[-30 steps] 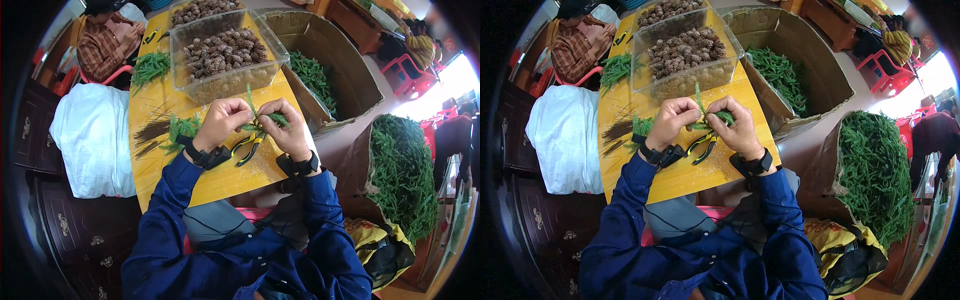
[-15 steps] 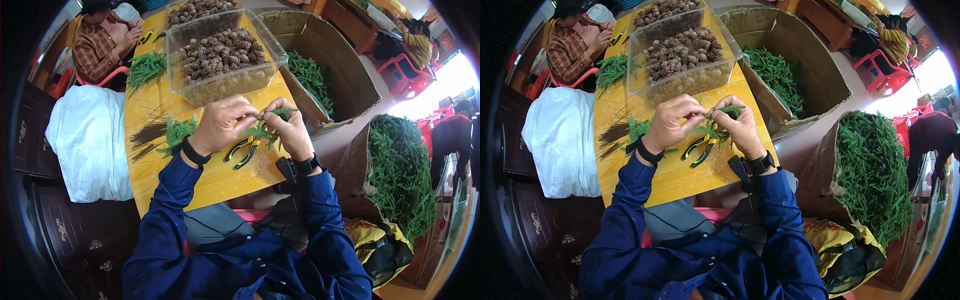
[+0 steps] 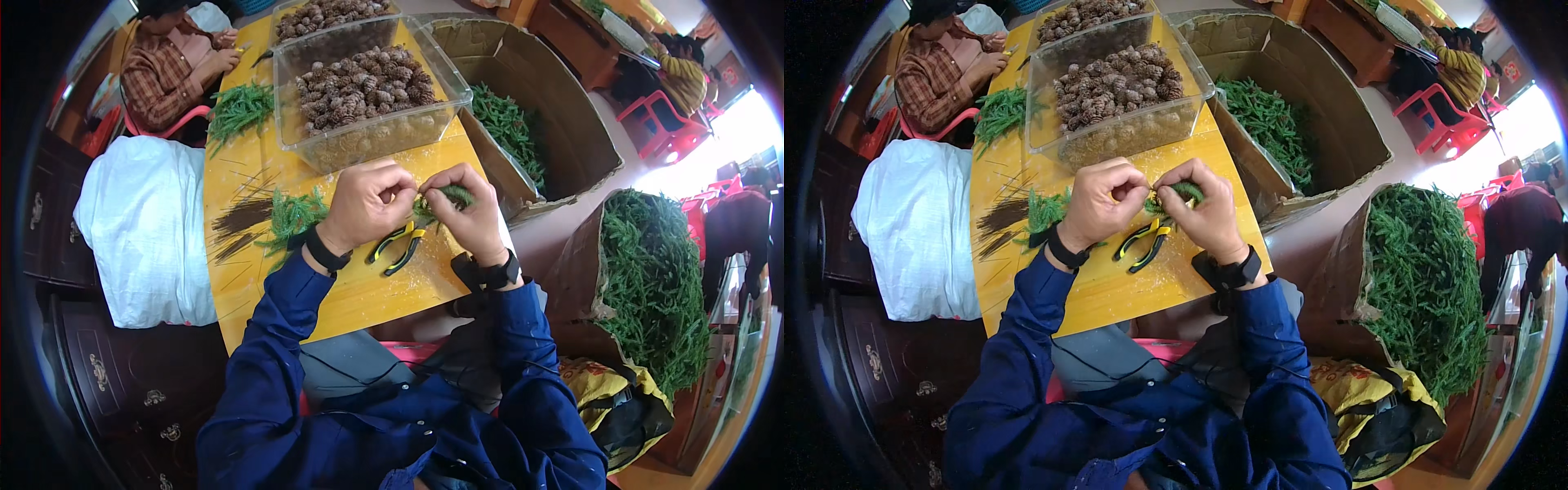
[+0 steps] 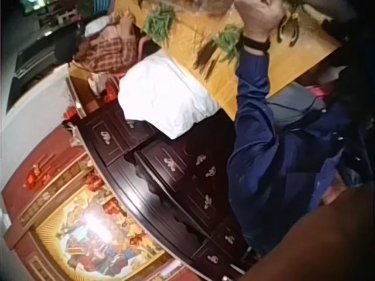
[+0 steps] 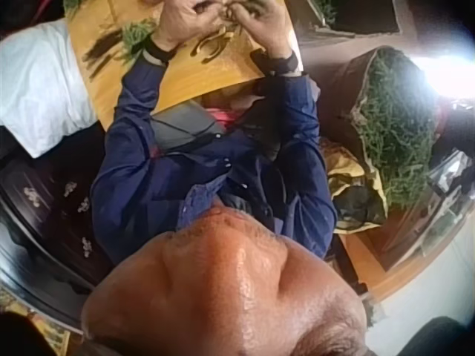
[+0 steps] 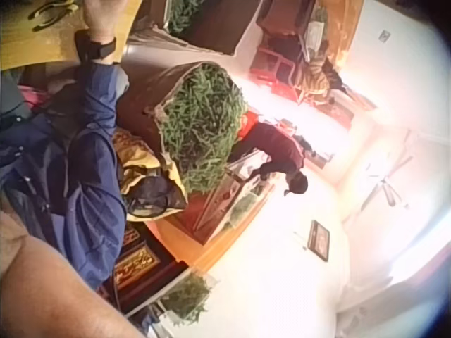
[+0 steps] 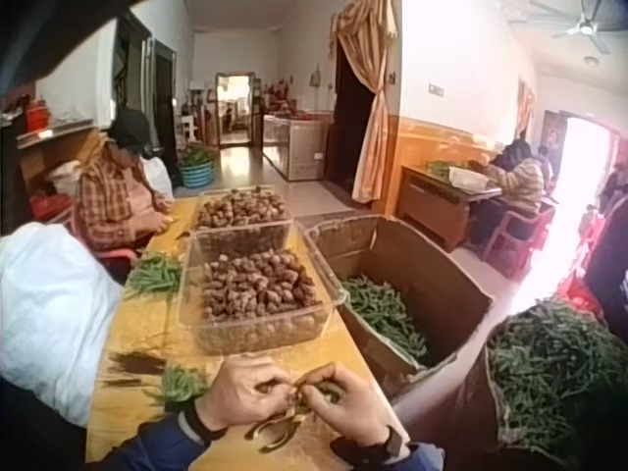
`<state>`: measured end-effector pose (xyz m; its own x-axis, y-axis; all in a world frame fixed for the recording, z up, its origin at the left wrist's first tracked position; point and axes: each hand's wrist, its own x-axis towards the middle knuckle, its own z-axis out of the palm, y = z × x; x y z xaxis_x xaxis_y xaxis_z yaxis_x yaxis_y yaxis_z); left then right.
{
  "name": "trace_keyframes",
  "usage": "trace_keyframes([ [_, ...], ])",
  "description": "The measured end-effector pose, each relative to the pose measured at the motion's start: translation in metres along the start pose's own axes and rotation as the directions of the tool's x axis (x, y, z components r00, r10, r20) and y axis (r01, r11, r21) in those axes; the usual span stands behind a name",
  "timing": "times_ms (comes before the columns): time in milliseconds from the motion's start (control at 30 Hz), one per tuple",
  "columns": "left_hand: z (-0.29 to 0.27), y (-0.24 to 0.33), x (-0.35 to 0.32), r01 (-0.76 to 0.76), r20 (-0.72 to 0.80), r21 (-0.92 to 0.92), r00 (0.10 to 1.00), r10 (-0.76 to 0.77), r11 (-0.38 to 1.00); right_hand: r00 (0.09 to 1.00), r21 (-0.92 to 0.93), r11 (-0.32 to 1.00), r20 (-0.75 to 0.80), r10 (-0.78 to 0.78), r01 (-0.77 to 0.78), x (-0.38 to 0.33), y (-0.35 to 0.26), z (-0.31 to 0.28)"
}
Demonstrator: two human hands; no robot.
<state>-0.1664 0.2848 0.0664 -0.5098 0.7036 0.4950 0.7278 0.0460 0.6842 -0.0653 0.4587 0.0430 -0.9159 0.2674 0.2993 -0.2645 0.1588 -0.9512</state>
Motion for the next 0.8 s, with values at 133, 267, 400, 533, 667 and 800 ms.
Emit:
trace_keyframes([
  [133, -0.001, -0.013, 0.002, 0.444, 0.21, -0.392, 0.896, -0.391, 0.806, 0.9, -0.409, 0.808, 0.091, -0.426, 0.424, -0.002, -0.001, -0.001],
  [267, 0.001, -0.013, 0.001, 0.447, 0.215, -0.432, 0.894, -0.392, 0.783, 0.956, -0.341, 0.895, 0.047, -0.289, 0.287, -0.003, -0.001, 0.002],
  [400, -0.001, -0.002, 0.004, 0.094, 0.018, -0.143, 0.996, -0.092, 0.985, 0.995, 0.086, 0.994, -0.063, 0.071, -0.065, -0.001, 0.004, 0.003],
  [533, -0.003, -0.002, 0.006, -0.197, -0.042, 0.089, 0.979, 0.202, 0.976, 0.96, 0.25, 0.929, 0.012, 0.279, -0.273, 0.0, 0.001, -0.003],
  [667, -0.009, 0.004, 0.006, -0.347, 0.004, 0.189, 0.936, 0.353, 0.919, 0.95, 0.381, 0.871, 0.087, 0.3, -0.31, 0.0, 0.002, -0.007],
  [800, -0.009, 0.003, 0.005, -0.386, 0.018, 0.169, 0.921, 0.388, 0.907, 0.929, 0.44, 0.818, 0.178, 0.326, -0.371, 0.0, 0.0, -0.009],
])
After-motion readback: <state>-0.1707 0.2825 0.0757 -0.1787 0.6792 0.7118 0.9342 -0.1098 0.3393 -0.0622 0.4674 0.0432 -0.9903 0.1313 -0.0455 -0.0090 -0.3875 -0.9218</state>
